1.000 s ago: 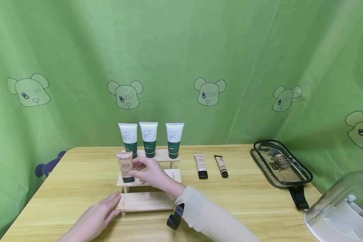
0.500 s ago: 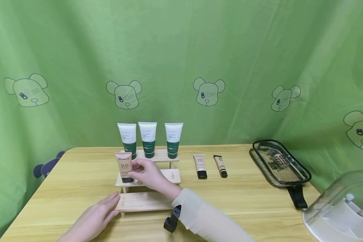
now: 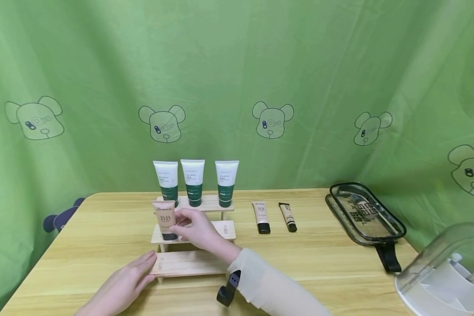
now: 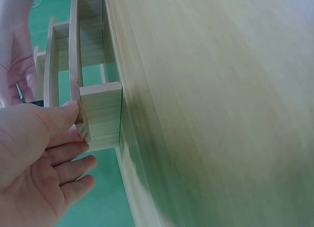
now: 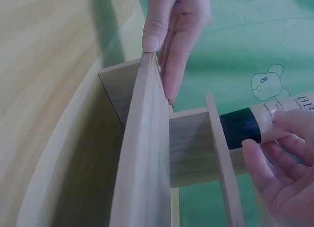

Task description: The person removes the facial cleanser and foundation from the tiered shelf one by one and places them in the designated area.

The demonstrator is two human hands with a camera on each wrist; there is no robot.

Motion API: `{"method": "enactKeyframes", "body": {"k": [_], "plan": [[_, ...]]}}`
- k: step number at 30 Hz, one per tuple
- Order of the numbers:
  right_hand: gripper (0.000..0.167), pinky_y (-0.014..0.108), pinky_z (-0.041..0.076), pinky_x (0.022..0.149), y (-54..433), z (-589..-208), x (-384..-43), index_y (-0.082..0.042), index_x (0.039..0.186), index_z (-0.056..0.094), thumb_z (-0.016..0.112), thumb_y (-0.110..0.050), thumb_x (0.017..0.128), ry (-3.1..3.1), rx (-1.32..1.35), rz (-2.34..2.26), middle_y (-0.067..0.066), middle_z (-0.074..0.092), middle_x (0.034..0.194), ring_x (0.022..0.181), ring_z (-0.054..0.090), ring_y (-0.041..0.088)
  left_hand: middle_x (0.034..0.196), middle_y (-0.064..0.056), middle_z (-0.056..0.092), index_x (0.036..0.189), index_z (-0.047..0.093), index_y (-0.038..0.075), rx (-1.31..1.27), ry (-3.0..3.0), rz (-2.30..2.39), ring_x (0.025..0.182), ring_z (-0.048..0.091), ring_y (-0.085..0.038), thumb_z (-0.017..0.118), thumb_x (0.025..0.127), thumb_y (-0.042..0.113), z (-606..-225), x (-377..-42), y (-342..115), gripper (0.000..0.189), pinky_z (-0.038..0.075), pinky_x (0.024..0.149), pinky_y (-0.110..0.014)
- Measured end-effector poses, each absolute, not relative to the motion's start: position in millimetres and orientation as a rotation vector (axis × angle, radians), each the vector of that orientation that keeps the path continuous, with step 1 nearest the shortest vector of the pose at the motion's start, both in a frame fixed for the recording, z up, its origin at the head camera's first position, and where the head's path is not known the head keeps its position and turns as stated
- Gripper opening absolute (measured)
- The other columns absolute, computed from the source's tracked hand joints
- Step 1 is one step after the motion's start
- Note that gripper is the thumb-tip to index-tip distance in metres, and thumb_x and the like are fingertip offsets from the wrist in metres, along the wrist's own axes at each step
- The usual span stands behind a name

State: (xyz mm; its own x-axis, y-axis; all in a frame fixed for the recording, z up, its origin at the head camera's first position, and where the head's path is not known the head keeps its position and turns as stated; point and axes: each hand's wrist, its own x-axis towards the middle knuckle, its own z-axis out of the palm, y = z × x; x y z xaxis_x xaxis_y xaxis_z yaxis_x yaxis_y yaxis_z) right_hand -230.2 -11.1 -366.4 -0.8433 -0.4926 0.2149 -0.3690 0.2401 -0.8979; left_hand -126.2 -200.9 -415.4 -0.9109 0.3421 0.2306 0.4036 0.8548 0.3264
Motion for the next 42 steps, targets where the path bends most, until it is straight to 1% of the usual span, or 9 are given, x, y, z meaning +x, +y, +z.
{"method": "enactKeyframes", "body": {"k": [2,6,12,18,26,29,37,42], "plan": [[0.022,0.02,0.054,0.06,-7,-365,-229,-0.002,0.102,0.065,0.07,-0.008,0.081,2.406,-0.853,-1.665,0.0,0.064,0.088,0.077,0.059,0.007,0.131,-0.019,0.048,0.124,0.054,-0.004,-0.579,-2.868,-0.557,0.117,0.048,-0.034,0.062,0.088,0.02,-416,-126,-201,0.044,0.039,0.097,-0.049],[0.022,0.021,0.054,0.063,3,-362,-226,-0.003,0.103,0.065,0.07,-0.009,0.082,2.406,-0.859,-1.67,-0.001,0.064,0.091,0.08,0.058,0.008,0.131,-0.019,0.048,0.124,0.054,-0.005,-0.577,-2.865,-0.558,0.117,0.048,-0.034,0.063,0.088,0.02,-416,-126,-201,0.045,0.039,0.097,-0.049],[0.024,0.024,0.056,0.061,22,-353,-219,-0.001,0.104,0.064,0.069,-0.009,0.082,2.371,-0.872,-1.724,0.004,0.064,0.093,0.081,0.059,0.012,0.131,-0.019,0.048,0.125,0.054,-0.005,-0.567,-2.88,-0.571,0.117,0.048,-0.035,0.062,0.088,0.021,-415,-126,-201,0.045,0.038,0.097,-0.049],[0.026,0.027,0.056,0.061,45,-346,-212,0.002,0.105,0.063,0.069,-0.01,0.083,2.364,-0.86,-1.755,0.007,0.063,0.092,0.081,0.059,0.017,0.132,-0.02,0.047,0.125,0.053,-0.005,-0.55,-2.906,-0.595,0.118,0.047,-0.035,0.062,0.089,0.021,-415,-126,-200,0.046,0.037,0.098,-0.049],[0.027,0.034,0.057,0.063,78,-337,-205,0.006,0.103,0.061,0.069,-0.009,0.082,2.398,-0.804,-1.795,0.01,0.062,0.089,0.082,0.059,0.022,0.131,-0.02,0.048,0.126,0.053,-0.005,-0.558,-2.913,-0.595,0.118,0.047,-0.034,0.061,0.089,0.021,-414,-126,-200,0.045,0.038,0.098,-0.049],[0.026,0.034,0.057,0.064,91,-337,-205,0.007,0.102,0.061,0.068,-0.008,0.082,2.403,-0.787,-1.811,0.011,0.062,0.089,0.082,0.06,0.024,0.131,-0.02,0.048,0.125,0.053,-0.005,-0.564,-2.909,-0.591,0.118,0.047,-0.034,0.061,0.089,0.021,-415,-126,-200,0.045,0.038,0.098,-0.048],[0.026,0.033,0.057,0.062,127,-338,-208,0.011,0.103,0.059,0.066,-0.004,0.083,2.463,-0.697,-1.857,0.014,0.061,0.091,0.079,0.059,0.021,0.132,-0.019,0.047,0.125,0.053,-0.005,-0.561,-2.904,-0.587,0.118,0.047,-0.034,0.061,0.089,0.02,-414,-126,-201,0.045,0.038,0.098,-0.048],[0.025,0.037,0.057,0.062,151,-341,-214,0.012,0.104,0.058,0.064,0.0,0.083,2.485,-0.6,-1.915,0.015,0.061,0.09,0.078,0.06,0.019,0.131,-0.02,0.048,0.125,0.053,-0.005,-0.551,-2.914,-0.598,0.118,0.047,-0.034,0.061,0.089,0.019,-414,-126,-200,0.044,0.038,0.098,-0.049]]}}
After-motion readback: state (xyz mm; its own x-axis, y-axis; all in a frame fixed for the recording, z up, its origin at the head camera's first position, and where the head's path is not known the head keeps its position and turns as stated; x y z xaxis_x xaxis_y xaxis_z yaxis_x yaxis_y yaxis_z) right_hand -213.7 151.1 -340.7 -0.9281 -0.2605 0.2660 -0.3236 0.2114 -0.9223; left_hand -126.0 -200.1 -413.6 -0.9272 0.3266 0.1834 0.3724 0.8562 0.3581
